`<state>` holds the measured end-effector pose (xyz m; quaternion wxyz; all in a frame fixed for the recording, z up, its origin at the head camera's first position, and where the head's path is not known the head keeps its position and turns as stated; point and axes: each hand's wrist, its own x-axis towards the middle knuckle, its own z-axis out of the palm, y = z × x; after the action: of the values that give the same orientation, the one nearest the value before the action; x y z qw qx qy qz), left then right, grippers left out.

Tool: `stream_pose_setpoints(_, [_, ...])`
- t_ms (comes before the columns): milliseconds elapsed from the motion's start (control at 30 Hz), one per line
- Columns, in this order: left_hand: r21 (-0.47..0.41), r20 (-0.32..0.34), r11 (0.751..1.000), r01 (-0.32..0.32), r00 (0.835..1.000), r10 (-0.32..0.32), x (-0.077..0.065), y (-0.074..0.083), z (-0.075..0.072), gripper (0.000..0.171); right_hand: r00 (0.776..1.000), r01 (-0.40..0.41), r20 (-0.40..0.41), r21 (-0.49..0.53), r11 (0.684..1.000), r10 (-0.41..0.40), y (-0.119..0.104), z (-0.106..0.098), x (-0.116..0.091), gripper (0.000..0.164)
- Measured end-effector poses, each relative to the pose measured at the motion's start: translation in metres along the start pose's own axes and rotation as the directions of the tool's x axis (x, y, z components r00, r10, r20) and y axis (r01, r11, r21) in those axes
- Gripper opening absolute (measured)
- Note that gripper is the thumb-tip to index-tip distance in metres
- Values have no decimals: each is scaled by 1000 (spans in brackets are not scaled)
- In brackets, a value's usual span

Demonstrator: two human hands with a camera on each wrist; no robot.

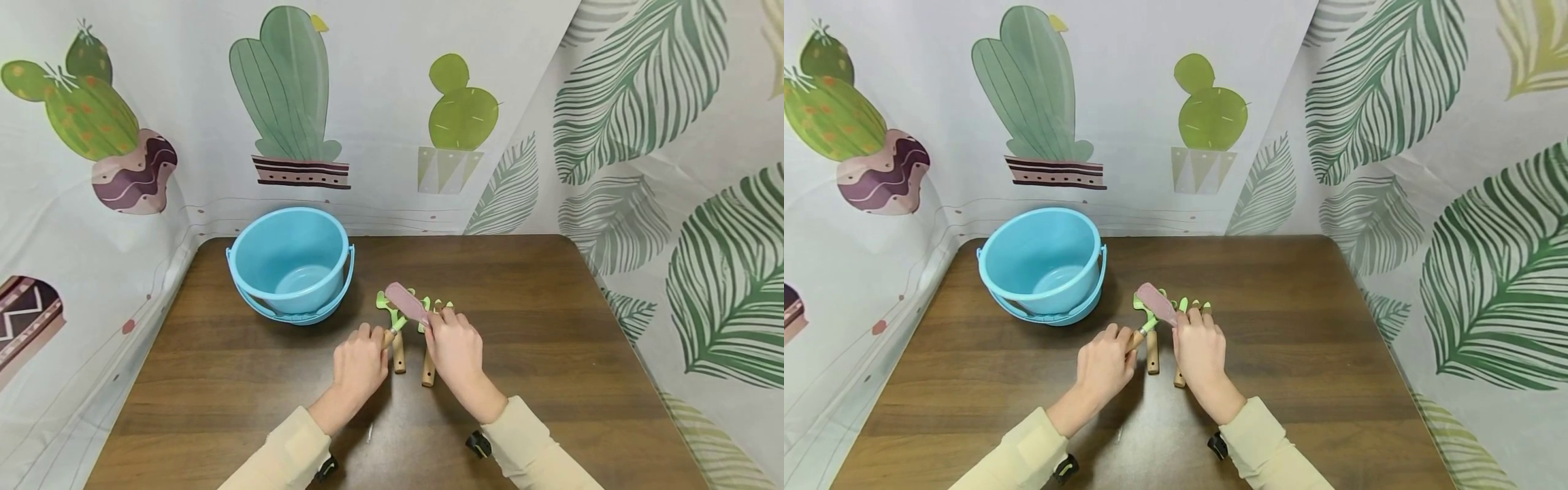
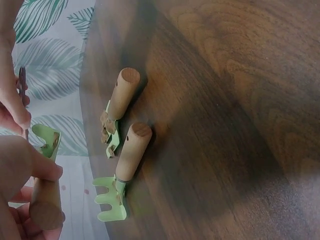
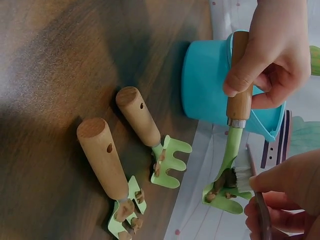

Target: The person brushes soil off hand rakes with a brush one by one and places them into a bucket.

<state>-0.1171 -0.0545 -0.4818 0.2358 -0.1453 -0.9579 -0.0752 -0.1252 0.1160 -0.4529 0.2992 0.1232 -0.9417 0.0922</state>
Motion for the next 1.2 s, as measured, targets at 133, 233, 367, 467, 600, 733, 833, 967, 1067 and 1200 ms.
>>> stream_pose_setpoints(133, [6, 6, 1000, 7, 1000, -7, 0, -1, -1, 25, 1000, -12, 28, -3, 1000, 12, 0, -1, -2, 18])
stream_pose_setpoints(233, [5, 14, 1000, 12, 1000, -12, 0, -2, -1, 25, 999, -19, 45, 6, 1000, 19, 0, -2, -3, 17])
stream_pose_setpoints(367, [3, 22, 1000, 17, 1000, -17, 1, -3, -1, 25, 998, -23, 55, 22, 1000, 22, 1, -5, -3, 17])
stream_pose_setpoints(467, [2, 25, 1000, 20, 999, -20, 1, -3, -1, 25, 998, -19, 54, 28, 999, 17, 2, -6, -4, 16])
stream_pose_setpoints(600, [-1, 22, 1000, 21, 1000, -21, 1, -4, -1, 25, 999, -12, 52, 30, 999, 10, 4, -6, -6, 15])
stream_pose_setpoints(733, [-2, 11, 1000, 19, 1000, -19, 2, -4, 0, 25, 999, -15, 47, 38, 999, 14, 5, -7, -8, 14])
stream_pose_setpoints(833, [-5, 0, 1000, 19, 1000, -19, 2, -4, 0, 25, 999, -18, 43, 45, 999, 16, 5, -8, -10, 13])
stream_pose_setpoints(967, [-13, -13, 1000, 18, 1000, -18, 2, -4, 0, 25, 999, -24, 40, 57, 998, 22, 6, -9, -11, 13])
stream_pose_setpoints(1067, [-16, -15, 1000, 18, 1000, -18, 2, -4, 0, 25, 999, -28, 39, 64, 998, 25, 7, -10, -13, 13])
stream_pose_setpoints(1200, [-21, -11, 1000, 23, 1000, -23, 2, -5, 0, 25, 999, -31, 45, 68, 997, 28, 9, -10, -15, 14])
